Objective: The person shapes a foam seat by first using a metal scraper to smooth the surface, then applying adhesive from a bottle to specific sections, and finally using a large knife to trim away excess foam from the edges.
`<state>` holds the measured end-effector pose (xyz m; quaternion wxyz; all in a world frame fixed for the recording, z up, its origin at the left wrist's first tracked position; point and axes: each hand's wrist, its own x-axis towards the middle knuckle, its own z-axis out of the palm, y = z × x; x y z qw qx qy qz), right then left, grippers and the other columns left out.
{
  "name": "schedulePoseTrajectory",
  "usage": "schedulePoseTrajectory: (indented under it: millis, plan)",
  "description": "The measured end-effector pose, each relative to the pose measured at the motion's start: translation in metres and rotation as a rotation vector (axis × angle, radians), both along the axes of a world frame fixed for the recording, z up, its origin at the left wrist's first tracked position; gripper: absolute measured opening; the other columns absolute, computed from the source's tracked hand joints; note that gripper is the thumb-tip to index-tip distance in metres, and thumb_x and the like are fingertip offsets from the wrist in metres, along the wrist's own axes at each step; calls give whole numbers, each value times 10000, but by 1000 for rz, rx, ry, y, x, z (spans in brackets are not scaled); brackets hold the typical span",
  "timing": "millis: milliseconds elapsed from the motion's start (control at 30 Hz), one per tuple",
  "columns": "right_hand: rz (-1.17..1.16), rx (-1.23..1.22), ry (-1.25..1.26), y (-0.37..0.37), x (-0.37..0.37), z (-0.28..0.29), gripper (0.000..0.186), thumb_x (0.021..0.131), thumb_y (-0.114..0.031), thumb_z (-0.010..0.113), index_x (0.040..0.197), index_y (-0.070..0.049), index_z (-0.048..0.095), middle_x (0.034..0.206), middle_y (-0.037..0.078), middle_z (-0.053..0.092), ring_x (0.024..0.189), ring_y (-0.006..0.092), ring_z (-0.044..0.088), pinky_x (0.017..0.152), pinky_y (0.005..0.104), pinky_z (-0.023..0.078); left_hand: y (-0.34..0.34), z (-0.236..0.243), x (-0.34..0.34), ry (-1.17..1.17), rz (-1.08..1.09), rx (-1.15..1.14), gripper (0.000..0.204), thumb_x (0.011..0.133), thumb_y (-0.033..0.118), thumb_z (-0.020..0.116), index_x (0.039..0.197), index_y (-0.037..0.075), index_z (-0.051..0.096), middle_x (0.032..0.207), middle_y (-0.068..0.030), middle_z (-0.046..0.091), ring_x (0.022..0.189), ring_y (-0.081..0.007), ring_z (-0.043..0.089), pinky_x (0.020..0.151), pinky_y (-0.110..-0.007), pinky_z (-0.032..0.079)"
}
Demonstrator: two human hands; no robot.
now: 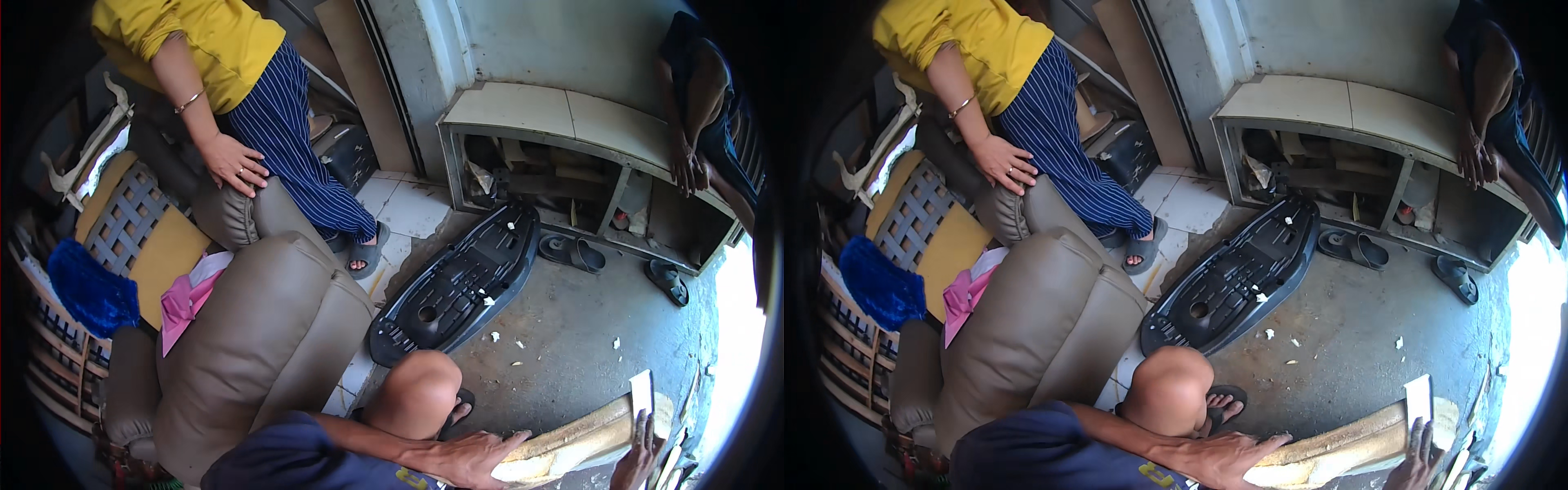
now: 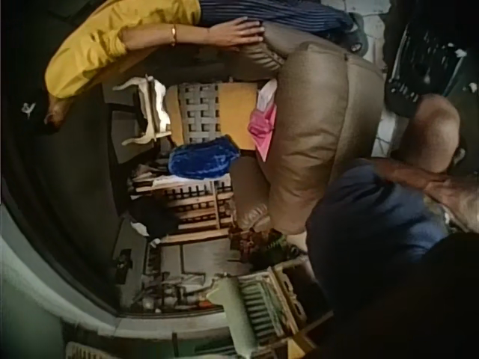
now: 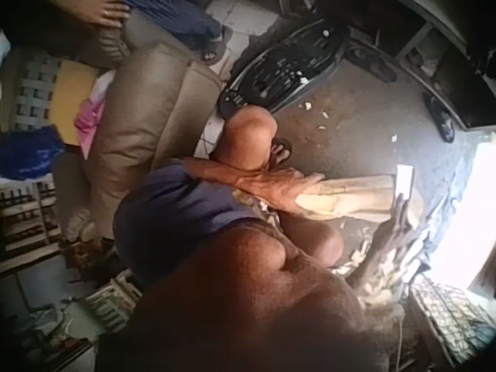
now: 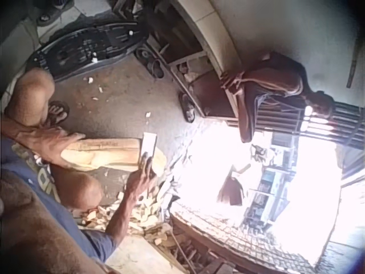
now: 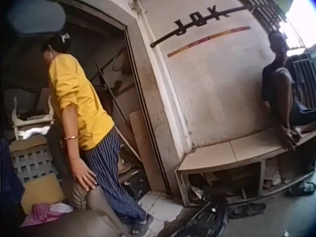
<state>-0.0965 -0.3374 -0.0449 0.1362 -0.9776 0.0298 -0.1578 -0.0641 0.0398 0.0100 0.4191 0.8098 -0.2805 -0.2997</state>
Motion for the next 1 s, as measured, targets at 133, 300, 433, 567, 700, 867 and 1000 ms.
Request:
schedulePoseTrajectory:
  millis: [133, 300, 433, 567, 700, 867, 1000]
  plan:
    - [156, -164, -26, 54, 2, 27, 653, 821, 149, 479, 1390, -125, 649, 1383, 66, 663, 1115, 285, 634, 965, 391, 524, -5, -18, 8, 2, -32, 18, 1002, 778, 382, 803, 1477, -129, 299, 914, -347, 680, 840, -501, 690, 737, -512, 563]
    - [-146, -199, 123, 54, 6, 41, 573, 929, 100, 477, 1366, -219, 665, 1382, 77, 656, 1152, 309, 625, 1108, 461, 470, -2, -12, 16, 111, -69, 58, 939, 846, 380, 763, 1516, -34, 251, 1039, -337, 686, 991, -470, 688, 888, -480, 534]
    - [-162, -82, 232, 38, 20, 15, 683, 837, 88, 582, 1420, -265, 619, 1404, 90, 647, 1095, 307, 618, 1045, 480, 460, -10, -9, 29, 36, -81, 223, 981, 817, 467, 798, 1470, -59, 288, 1188, -360, 624, 1176, -484, 611, 1074, -502, 419]
    - [230, -129, 122, 66, 26, 33, 696, 875, -25, 610, 1478, -365, 536, 1515, -12, 551, 1096, 301, 547, 977, 443, 490, 9, -13, 35, 157, -25, 229, 951, 802, 431, 813, 1460, -57, 329, 1362, -448, 455, 1322, -556, 459, 1145, -535, 349]
    - [-243, -291, 307, 3, 27, 11, 619, 914, -4, 520, 1466, -284, 547, 1452, 44, 573, 1048, 346, 545, 890, 427, 555, -3, -16, 29, 123, -66, 225, 975, 781, 424, 845, 1458, -58, 335, 1368, -378, 504, 1264, -485, 554, 1074, -495, 442]
    - [333, -194, 143, 65, 12, 35, 551, 987, -175, 525, 1510, -345, 499, 1528, 0, 527, 1174, 311, 543, 947, 470, 518, -5, -17, 34, 223, 0, 145, 924, 791, 365, 859, 1454, -38, 358, 1256, -285, 634, 1166, -395, 649, 1002, -447, 504]
    - [-190, -214, 421, 8, 40, 17, 528, 996, -161, 510, 1499, -321, 514, 1479, 15, 568, 1146, 302, 547, 948, 470, 514, -7, -11, 33, 181, 23, 106, 881, 787, 331, 871, 1433, -26, 389, 1216, -248, 666, 1122, -333, 674, 973, -423, 518]
